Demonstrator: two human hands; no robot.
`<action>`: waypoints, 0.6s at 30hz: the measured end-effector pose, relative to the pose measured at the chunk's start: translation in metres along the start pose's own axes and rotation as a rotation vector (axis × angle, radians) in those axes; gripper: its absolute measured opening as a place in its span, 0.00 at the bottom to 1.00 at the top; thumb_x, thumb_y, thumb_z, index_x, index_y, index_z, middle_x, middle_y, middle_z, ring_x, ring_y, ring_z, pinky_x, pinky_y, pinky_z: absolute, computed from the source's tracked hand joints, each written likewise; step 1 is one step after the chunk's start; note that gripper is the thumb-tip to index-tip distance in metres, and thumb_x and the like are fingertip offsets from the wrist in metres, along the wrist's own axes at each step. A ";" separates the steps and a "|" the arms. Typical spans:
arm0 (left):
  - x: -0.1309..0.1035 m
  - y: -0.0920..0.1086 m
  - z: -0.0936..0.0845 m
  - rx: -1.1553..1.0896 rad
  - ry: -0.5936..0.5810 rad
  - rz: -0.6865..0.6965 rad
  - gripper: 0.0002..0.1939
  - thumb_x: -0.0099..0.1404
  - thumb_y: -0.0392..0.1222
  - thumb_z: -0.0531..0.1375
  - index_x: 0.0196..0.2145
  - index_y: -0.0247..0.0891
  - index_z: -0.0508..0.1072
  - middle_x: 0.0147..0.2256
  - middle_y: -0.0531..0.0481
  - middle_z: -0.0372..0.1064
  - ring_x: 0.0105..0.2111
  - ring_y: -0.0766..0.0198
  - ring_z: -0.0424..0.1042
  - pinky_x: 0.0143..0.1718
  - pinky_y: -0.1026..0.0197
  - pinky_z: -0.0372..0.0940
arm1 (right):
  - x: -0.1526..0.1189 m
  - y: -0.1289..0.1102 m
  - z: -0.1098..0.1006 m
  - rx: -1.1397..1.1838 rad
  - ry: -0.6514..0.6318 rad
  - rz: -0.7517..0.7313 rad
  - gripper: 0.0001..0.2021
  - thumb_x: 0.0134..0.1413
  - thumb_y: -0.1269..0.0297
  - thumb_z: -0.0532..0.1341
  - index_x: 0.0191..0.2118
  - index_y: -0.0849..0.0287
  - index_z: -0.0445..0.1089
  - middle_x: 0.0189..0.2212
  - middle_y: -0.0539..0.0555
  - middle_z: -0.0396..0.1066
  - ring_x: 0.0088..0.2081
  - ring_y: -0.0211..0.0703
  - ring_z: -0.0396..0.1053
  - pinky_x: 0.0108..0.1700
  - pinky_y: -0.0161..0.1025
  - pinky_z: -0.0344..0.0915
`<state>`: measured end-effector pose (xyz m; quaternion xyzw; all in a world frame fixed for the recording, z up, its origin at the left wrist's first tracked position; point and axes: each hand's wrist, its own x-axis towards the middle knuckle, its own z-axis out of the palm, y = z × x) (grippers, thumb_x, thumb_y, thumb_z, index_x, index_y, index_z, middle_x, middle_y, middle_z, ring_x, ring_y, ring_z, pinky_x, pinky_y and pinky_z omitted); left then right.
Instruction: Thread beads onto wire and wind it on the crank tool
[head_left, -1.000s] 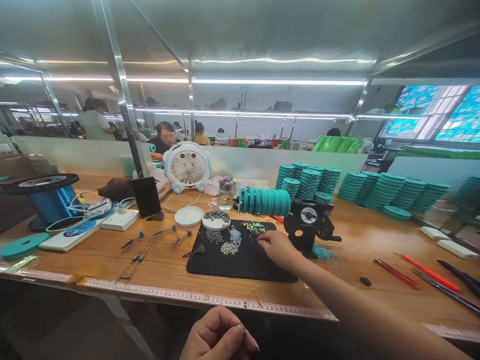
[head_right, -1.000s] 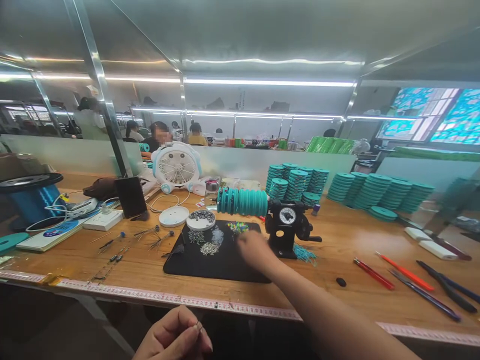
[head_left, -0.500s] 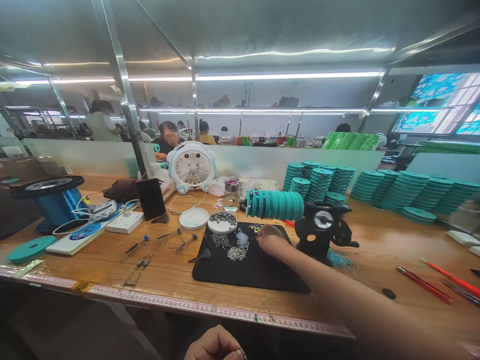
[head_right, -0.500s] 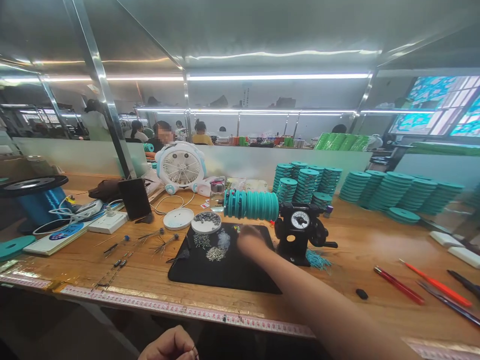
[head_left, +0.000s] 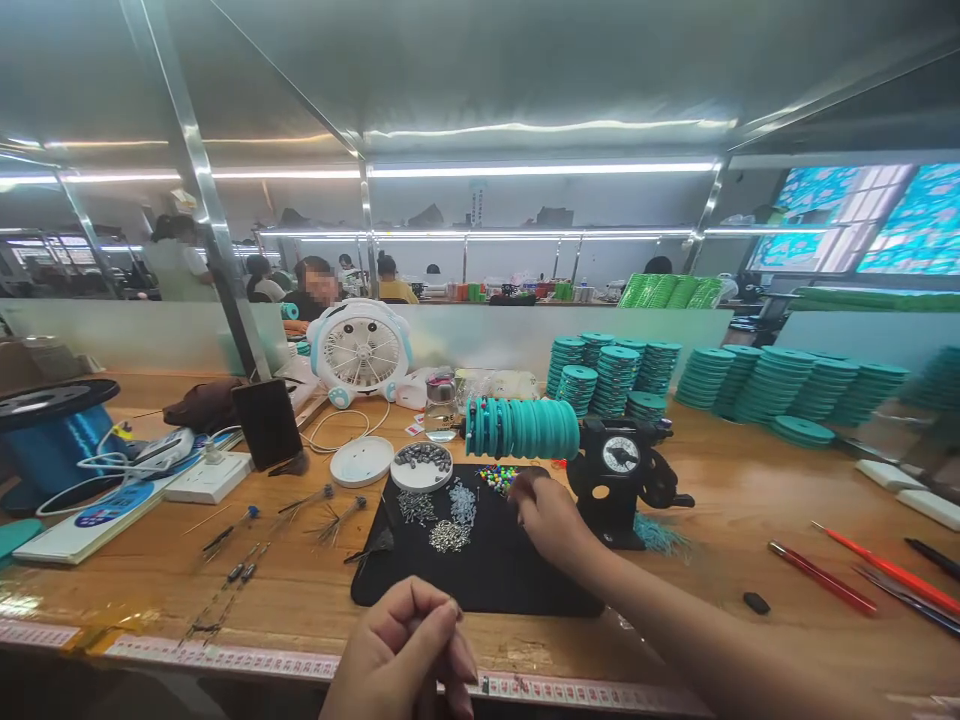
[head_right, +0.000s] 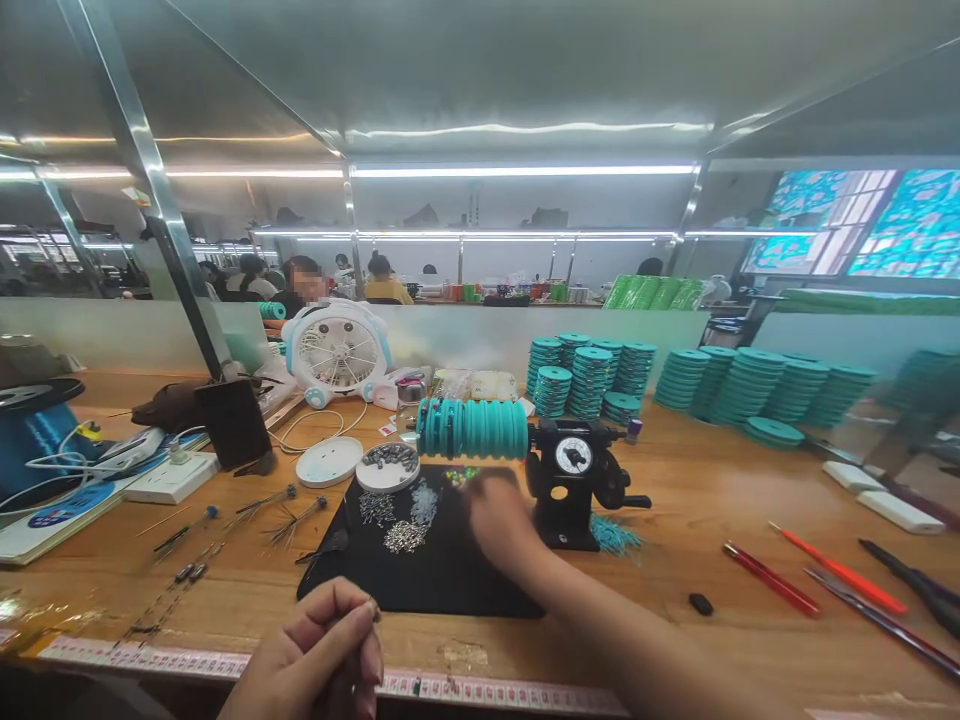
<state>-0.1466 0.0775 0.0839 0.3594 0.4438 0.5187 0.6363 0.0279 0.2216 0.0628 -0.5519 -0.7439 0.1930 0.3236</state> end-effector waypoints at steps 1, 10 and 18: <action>0.007 0.006 0.005 0.053 0.002 0.045 0.17 0.54 0.52 0.64 0.25 0.36 0.66 0.19 0.52 0.70 0.16 0.70 0.66 0.17 0.70 0.52 | -0.004 0.001 -0.004 0.025 0.020 -0.017 0.10 0.58 0.71 0.49 0.28 0.60 0.63 0.21 0.52 0.67 0.27 0.42 0.66 0.31 0.37 0.59; 0.046 0.030 0.048 0.230 -0.003 0.132 0.14 0.59 0.50 0.60 0.28 0.36 0.65 0.20 0.52 0.71 0.15 0.71 0.66 0.15 0.71 0.50 | -0.053 -0.033 -0.064 0.451 0.144 -0.265 0.09 0.63 0.62 0.49 0.32 0.55 0.60 0.24 0.49 0.63 0.27 0.38 0.63 0.33 0.36 0.60; 0.053 0.028 0.084 0.234 -0.094 0.137 0.16 0.58 0.53 0.60 0.28 0.36 0.65 0.19 0.54 0.70 0.13 0.72 0.62 0.15 0.69 0.56 | -0.046 -0.022 -0.059 0.093 0.268 -0.486 0.06 0.60 0.73 0.48 0.32 0.58 0.57 0.29 0.54 0.62 0.29 0.41 0.61 0.30 0.38 0.57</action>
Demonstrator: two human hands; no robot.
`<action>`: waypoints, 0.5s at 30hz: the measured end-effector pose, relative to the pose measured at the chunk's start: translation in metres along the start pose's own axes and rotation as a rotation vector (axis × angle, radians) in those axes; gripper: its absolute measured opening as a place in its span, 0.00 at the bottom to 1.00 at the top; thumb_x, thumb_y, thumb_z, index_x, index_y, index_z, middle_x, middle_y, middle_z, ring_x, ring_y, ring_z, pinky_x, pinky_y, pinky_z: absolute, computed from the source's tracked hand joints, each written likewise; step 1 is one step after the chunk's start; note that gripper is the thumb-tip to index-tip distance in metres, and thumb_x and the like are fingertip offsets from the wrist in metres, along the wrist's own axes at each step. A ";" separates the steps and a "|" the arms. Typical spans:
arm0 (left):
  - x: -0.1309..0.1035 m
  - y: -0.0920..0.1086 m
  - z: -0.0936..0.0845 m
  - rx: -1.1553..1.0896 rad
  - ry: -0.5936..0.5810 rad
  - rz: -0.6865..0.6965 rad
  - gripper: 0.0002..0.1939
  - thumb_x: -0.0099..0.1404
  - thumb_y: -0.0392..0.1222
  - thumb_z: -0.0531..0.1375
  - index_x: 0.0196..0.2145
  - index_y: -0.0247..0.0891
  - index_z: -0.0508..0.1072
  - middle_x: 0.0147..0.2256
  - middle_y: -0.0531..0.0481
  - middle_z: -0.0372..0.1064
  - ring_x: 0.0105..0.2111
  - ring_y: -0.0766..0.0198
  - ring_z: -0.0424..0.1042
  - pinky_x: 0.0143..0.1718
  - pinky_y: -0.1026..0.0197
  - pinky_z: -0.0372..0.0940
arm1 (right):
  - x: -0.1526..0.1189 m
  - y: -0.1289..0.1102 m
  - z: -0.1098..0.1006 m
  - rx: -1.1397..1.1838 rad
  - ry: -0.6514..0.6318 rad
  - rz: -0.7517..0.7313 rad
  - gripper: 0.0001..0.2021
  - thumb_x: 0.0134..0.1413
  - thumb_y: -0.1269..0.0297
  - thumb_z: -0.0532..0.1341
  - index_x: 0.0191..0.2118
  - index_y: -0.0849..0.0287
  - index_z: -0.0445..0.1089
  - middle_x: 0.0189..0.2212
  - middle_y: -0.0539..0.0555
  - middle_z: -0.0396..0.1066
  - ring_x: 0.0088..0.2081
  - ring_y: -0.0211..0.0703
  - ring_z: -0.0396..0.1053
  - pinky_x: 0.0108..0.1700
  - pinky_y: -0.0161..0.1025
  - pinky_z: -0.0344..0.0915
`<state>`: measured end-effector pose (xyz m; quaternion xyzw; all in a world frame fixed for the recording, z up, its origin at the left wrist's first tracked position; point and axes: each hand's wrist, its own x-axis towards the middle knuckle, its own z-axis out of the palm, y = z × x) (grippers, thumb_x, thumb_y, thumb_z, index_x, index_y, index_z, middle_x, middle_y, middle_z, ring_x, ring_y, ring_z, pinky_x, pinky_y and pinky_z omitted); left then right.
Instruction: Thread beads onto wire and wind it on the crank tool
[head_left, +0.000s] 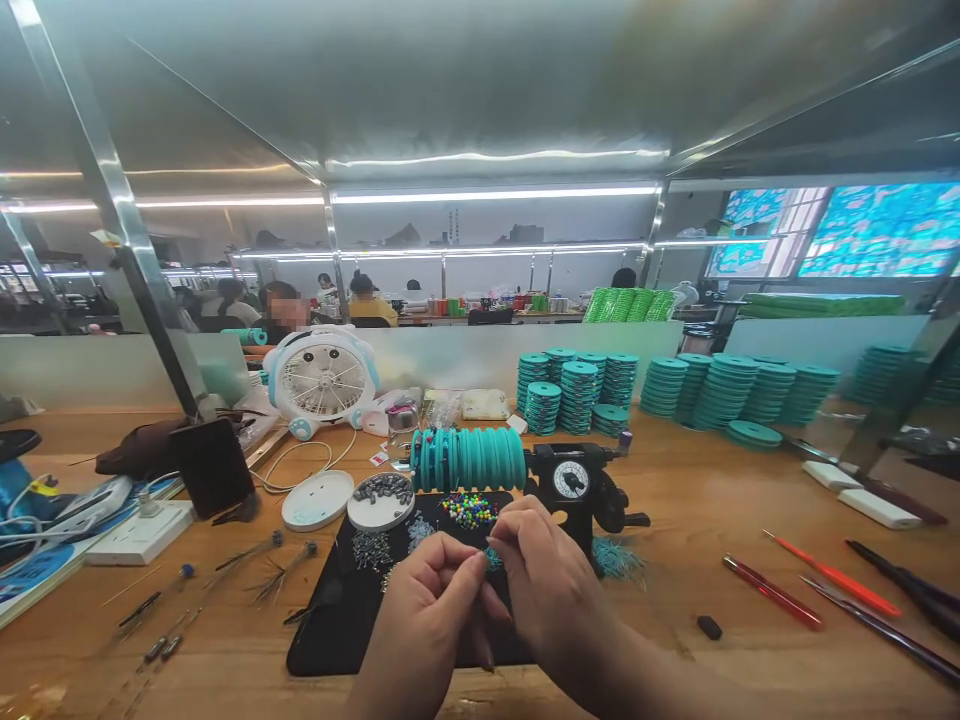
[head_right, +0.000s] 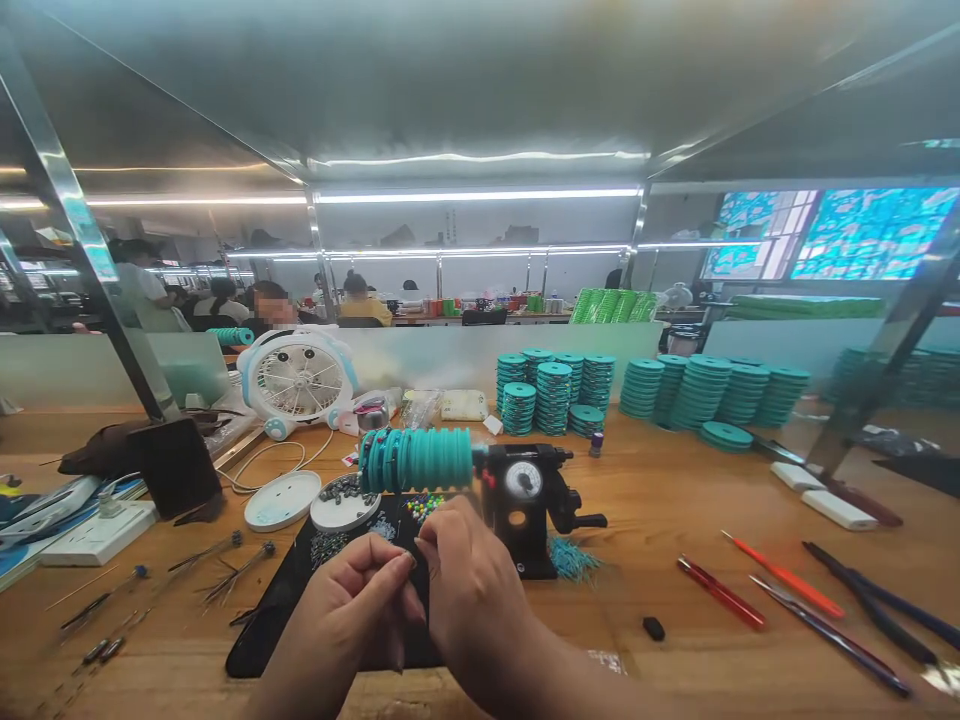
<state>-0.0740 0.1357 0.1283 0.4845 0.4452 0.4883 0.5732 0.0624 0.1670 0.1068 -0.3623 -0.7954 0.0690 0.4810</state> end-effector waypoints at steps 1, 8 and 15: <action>0.001 0.001 0.002 0.006 -0.010 0.001 0.15 0.59 0.53 0.59 0.28 0.37 0.65 0.20 0.54 0.70 0.12 0.72 0.62 0.15 0.69 0.55 | 0.001 0.004 0.000 -0.063 -0.001 -0.022 0.06 0.59 0.74 0.48 0.32 0.58 0.57 0.29 0.54 0.62 0.29 0.41 0.61 0.30 0.38 0.56; 0.023 0.024 0.012 0.054 -0.009 0.066 0.14 0.61 0.49 0.57 0.30 0.34 0.68 0.23 0.50 0.73 0.12 0.73 0.64 0.13 0.72 0.49 | 0.048 0.023 -0.013 -0.371 0.043 -0.167 0.08 0.59 0.74 0.47 0.32 0.60 0.60 0.30 0.56 0.62 0.30 0.44 0.60 0.30 0.39 0.55; 0.043 0.031 0.018 0.047 0.064 0.083 0.13 0.62 0.49 0.56 0.30 0.34 0.66 0.27 0.47 0.74 0.14 0.73 0.67 0.11 0.73 0.48 | 0.104 0.036 -0.015 -0.377 -0.113 -0.084 0.05 0.56 0.76 0.51 0.33 0.61 0.60 0.32 0.56 0.65 0.33 0.43 0.64 0.34 0.36 0.59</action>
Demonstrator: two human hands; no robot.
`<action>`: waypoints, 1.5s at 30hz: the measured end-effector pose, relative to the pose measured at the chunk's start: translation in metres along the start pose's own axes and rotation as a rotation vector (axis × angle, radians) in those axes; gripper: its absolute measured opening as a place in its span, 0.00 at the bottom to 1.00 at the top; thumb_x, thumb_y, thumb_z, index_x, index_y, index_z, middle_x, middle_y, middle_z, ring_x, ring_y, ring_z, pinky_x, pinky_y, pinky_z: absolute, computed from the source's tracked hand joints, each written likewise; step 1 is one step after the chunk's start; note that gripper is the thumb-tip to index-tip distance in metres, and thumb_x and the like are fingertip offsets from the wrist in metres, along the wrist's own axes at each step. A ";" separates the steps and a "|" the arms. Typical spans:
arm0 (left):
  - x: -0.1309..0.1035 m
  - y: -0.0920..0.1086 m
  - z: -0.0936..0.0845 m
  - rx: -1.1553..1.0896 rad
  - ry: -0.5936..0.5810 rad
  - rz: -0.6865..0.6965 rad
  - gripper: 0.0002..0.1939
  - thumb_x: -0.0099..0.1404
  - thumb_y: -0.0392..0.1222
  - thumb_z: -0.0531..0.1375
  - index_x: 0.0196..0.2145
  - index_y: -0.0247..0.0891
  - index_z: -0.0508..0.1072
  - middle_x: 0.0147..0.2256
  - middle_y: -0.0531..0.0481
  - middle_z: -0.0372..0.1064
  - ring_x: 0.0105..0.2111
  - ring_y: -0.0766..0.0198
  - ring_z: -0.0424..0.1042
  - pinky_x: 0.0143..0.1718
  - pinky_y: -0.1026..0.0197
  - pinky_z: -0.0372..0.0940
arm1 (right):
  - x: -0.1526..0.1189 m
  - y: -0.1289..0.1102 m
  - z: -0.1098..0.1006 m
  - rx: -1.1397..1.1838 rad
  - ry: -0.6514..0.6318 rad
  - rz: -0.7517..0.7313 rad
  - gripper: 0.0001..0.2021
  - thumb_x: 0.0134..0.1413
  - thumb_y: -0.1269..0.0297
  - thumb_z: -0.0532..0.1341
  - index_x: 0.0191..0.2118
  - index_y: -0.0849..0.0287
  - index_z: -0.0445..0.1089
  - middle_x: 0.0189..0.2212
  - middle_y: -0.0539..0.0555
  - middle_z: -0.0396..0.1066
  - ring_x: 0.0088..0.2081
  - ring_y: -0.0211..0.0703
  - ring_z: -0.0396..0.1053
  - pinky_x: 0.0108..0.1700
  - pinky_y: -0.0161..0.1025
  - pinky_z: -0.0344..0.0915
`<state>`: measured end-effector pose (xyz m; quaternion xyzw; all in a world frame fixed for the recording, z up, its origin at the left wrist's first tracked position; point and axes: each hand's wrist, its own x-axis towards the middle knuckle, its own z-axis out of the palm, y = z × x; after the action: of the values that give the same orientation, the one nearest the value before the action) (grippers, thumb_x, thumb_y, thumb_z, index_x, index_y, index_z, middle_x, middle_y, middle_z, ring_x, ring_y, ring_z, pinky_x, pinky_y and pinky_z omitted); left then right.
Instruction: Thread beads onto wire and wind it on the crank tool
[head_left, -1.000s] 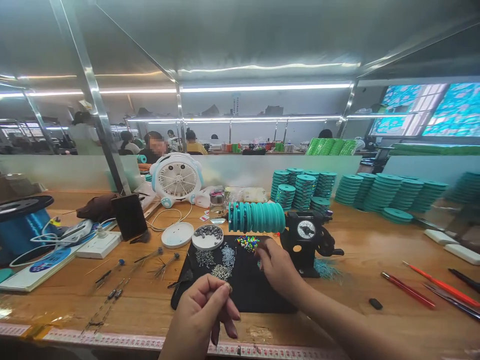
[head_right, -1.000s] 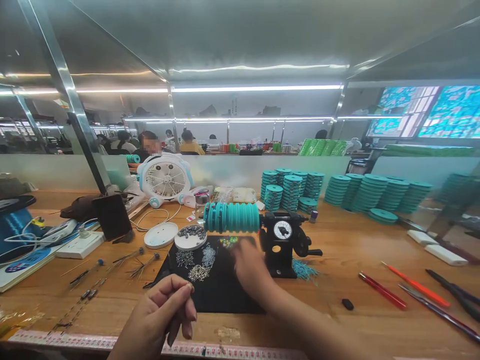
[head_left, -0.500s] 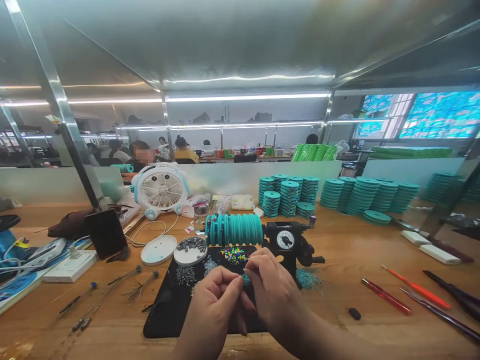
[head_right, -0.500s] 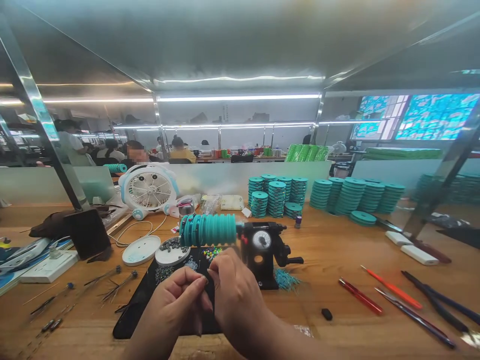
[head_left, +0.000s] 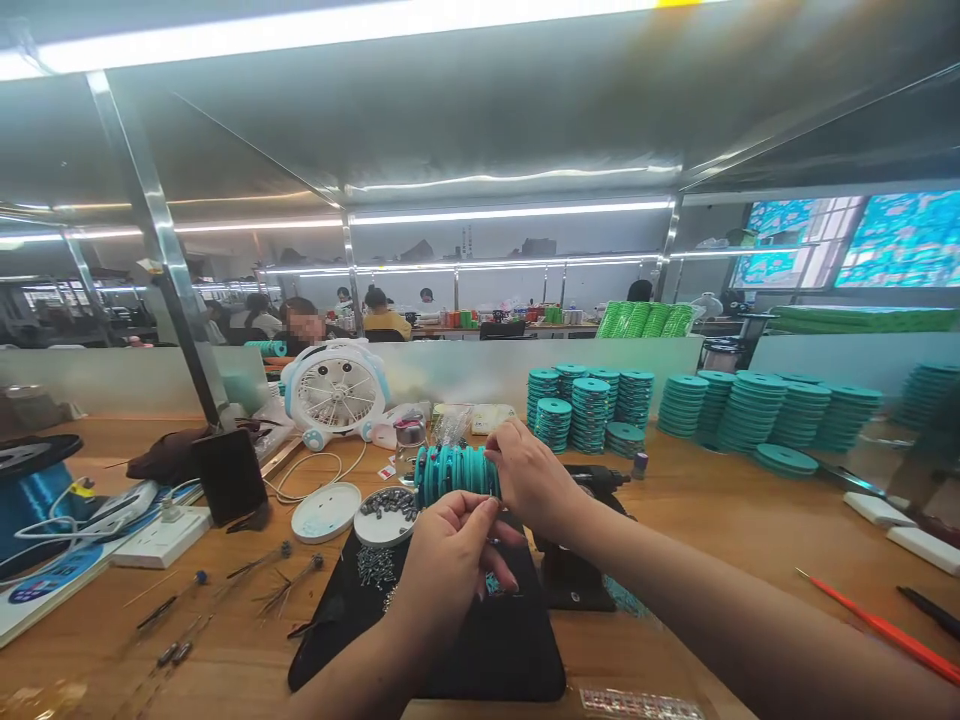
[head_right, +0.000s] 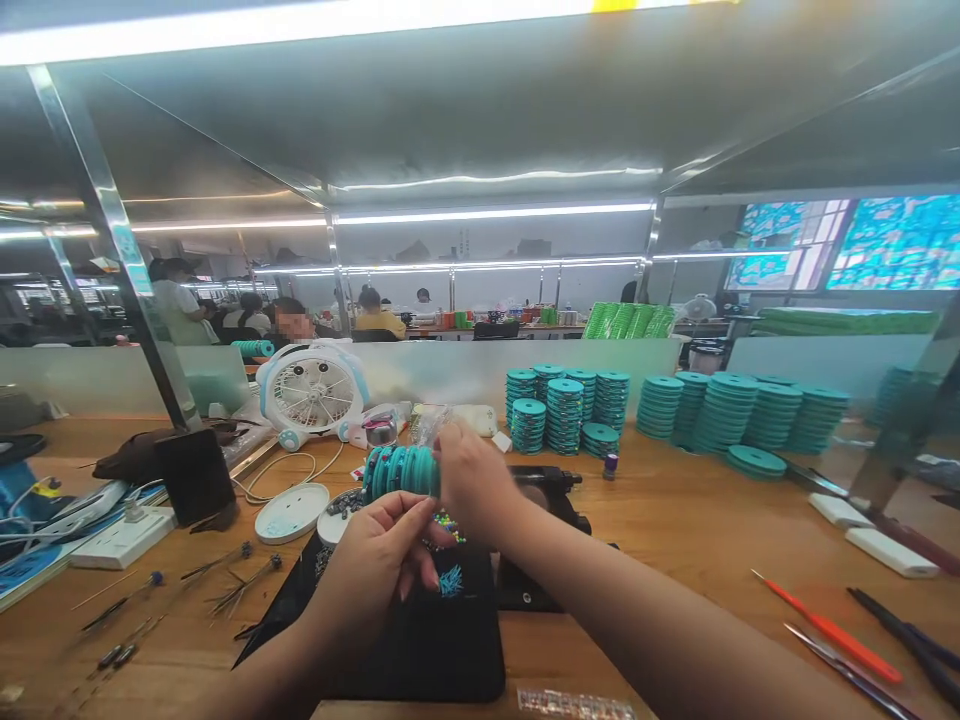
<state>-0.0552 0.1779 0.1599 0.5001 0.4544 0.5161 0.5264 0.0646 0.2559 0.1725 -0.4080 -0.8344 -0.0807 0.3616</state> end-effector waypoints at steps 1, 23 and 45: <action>0.000 -0.002 0.000 -0.004 0.007 0.003 0.13 0.62 0.49 0.56 0.30 0.34 0.66 0.27 0.47 0.74 0.14 0.73 0.67 0.11 0.73 0.48 | 0.002 0.001 0.001 0.000 -0.008 0.008 0.05 0.56 0.76 0.51 0.33 0.61 0.60 0.32 0.56 0.65 0.33 0.42 0.64 0.35 0.36 0.59; 0.012 -0.051 -0.008 -0.071 0.116 -0.101 0.12 0.58 0.48 0.57 0.30 0.35 0.63 0.17 0.53 0.70 0.11 0.70 0.66 0.09 0.73 0.47 | 0.010 -0.003 0.001 -0.045 -0.084 -0.010 0.09 0.60 0.74 0.48 0.37 0.60 0.65 0.34 0.55 0.67 0.34 0.42 0.65 0.35 0.35 0.58; 0.010 -0.052 -0.015 -0.046 0.098 -0.068 0.21 0.50 0.56 0.64 0.30 0.34 0.69 0.19 0.52 0.70 0.14 0.70 0.65 0.11 0.73 0.49 | 0.015 -0.001 -0.009 -0.167 -0.134 -0.138 0.15 0.53 0.74 0.51 0.44 0.55 0.67 0.37 0.54 0.67 0.31 0.41 0.66 0.26 0.35 0.56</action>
<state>-0.0652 0.1909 0.1071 0.4461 0.4845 0.5321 0.5321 0.0623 0.2607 0.1891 -0.3827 -0.8731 -0.1472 0.2637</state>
